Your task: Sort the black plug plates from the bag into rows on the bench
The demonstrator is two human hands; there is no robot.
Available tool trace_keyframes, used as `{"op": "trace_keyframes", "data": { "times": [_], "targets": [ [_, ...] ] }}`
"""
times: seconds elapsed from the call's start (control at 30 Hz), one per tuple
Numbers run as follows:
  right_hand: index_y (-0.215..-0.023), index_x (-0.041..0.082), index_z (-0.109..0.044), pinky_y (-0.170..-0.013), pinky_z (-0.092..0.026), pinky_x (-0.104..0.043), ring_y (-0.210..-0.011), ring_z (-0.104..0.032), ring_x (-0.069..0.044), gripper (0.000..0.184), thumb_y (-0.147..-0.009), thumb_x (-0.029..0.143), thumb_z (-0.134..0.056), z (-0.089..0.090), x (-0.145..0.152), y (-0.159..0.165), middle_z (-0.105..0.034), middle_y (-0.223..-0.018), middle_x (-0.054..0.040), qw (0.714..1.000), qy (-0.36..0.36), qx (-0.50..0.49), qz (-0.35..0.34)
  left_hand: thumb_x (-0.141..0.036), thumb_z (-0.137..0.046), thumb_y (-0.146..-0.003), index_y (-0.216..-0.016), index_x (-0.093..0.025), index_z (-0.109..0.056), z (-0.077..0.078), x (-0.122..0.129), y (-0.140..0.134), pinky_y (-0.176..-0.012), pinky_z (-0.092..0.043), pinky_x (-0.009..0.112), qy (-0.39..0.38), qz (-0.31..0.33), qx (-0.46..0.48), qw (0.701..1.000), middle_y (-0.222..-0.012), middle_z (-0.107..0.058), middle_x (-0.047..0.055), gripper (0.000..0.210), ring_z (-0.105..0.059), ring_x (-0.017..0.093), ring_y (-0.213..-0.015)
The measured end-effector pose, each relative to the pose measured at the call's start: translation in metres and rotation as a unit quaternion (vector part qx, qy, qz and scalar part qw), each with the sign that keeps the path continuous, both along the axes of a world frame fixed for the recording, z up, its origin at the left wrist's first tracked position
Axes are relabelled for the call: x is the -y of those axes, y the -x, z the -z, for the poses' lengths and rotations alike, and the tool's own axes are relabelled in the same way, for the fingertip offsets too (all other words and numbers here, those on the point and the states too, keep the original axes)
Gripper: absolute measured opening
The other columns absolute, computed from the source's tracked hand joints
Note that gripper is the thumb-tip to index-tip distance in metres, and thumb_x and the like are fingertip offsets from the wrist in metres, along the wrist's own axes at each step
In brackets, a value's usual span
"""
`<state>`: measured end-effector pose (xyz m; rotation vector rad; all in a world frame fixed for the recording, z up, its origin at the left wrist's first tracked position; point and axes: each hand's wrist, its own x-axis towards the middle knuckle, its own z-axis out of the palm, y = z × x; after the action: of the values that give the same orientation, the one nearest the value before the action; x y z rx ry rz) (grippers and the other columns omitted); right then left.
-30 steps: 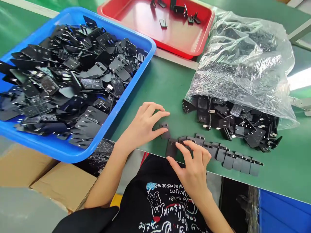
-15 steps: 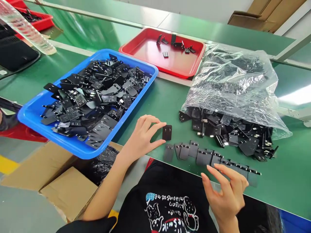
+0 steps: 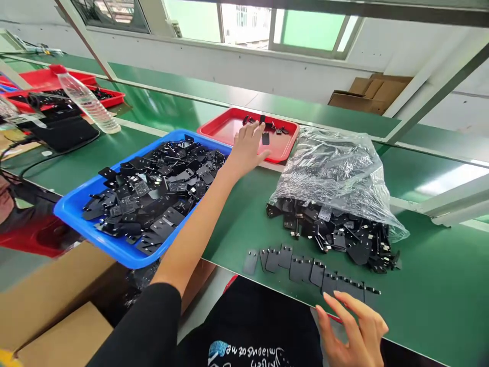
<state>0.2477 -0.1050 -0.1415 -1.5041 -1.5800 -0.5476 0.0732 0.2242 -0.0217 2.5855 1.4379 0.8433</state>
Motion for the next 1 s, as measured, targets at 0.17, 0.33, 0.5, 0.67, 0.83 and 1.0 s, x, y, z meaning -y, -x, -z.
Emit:
{"op": "trace_keyframes", "data": {
  "times": [0.17,0.33,0.5,0.67,0.83,1.0],
  "targets": [
    [-0.099,0.020,-0.065,-0.078,-0.041,-0.038,-0.079,-0.061,-0.021,0.013,-0.087,0.018,-0.067,0.010,0.008,-0.003,-0.065,-0.093,-0.0067,0.997,0.062,-0.033,-0.014,-0.042,-0.064,-0.087,-0.131,-0.019,-0.054,0.031,0.096,0.040,-0.113,-0.033,0.052,0.110,0.149,-0.033,0.982,-0.134,-0.057,0.009,0.051,-0.033,0.029,-0.138],
    [-0.121,0.023,-0.058,-0.091,-0.036,-0.041,-0.097,-0.060,-0.026,0.032,-0.091,0.030,-0.063,0.007,-0.008,0.004,-0.069,-0.108,-0.0086,0.984,0.161,-0.004,-0.080,-0.044,-0.081,-0.069,-0.138,-0.026,-0.048,0.081,0.173,0.082,-0.112,-0.033,0.060,0.256,0.187,-0.072,0.946,-0.143,-0.048,0.012,0.078,-0.028,0.034,-0.142],
    [-0.143,0.020,-0.037,-0.099,-0.029,-0.045,-0.127,-0.045,-0.030,0.053,-0.095,0.028,-0.055,-0.011,-0.045,0.018,-0.058,-0.137,-0.0116,0.933,0.321,0.043,-0.159,-0.032,-0.080,-0.070,-0.130,-0.024,-0.051,0.106,0.192,0.088,-0.116,-0.015,0.067,0.206,0.155,-0.090,0.962,-0.139,-0.048,0.011,0.067,-0.033,0.033,-0.139],
    [-0.148,0.018,-0.028,-0.103,-0.026,-0.050,-0.131,-0.040,-0.030,0.062,-0.093,0.024,-0.056,-0.021,-0.071,0.027,-0.056,-0.138,-0.0103,0.883,0.411,0.079,-0.211,-0.030,-0.078,-0.071,-0.123,-0.025,-0.055,0.109,0.193,0.086,-0.117,-0.018,0.065,0.193,0.161,-0.072,0.965,-0.136,-0.049,0.009,0.057,-0.035,0.031,-0.137],
    [-0.145,0.019,-0.032,-0.102,-0.028,-0.049,-0.124,-0.045,-0.027,0.058,-0.092,0.022,-0.056,-0.025,-0.076,0.031,-0.060,-0.130,-0.0086,0.874,0.426,0.081,-0.220,-0.029,-0.075,-0.074,-0.120,-0.024,-0.055,0.112,0.197,0.086,-0.117,-0.019,0.064,0.205,0.153,-0.045,0.966,-0.133,-0.051,0.010,0.050,-0.039,0.031,-0.134],
    [-0.145,0.019,-0.033,-0.102,-0.026,-0.048,-0.124,-0.043,-0.028,0.059,-0.091,0.022,-0.056,-0.024,-0.079,0.034,-0.057,-0.133,-0.0095,0.870,0.430,0.072,-0.229,-0.027,-0.069,-0.082,-0.124,-0.023,-0.050,0.112,0.196,0.093,-0.117,-0.023,0.061,0.202,0.150,-0.012,0.968,-0.134,-0.048,0.010,0.047,-0.033,0.030,-0.136]
  ]
}}
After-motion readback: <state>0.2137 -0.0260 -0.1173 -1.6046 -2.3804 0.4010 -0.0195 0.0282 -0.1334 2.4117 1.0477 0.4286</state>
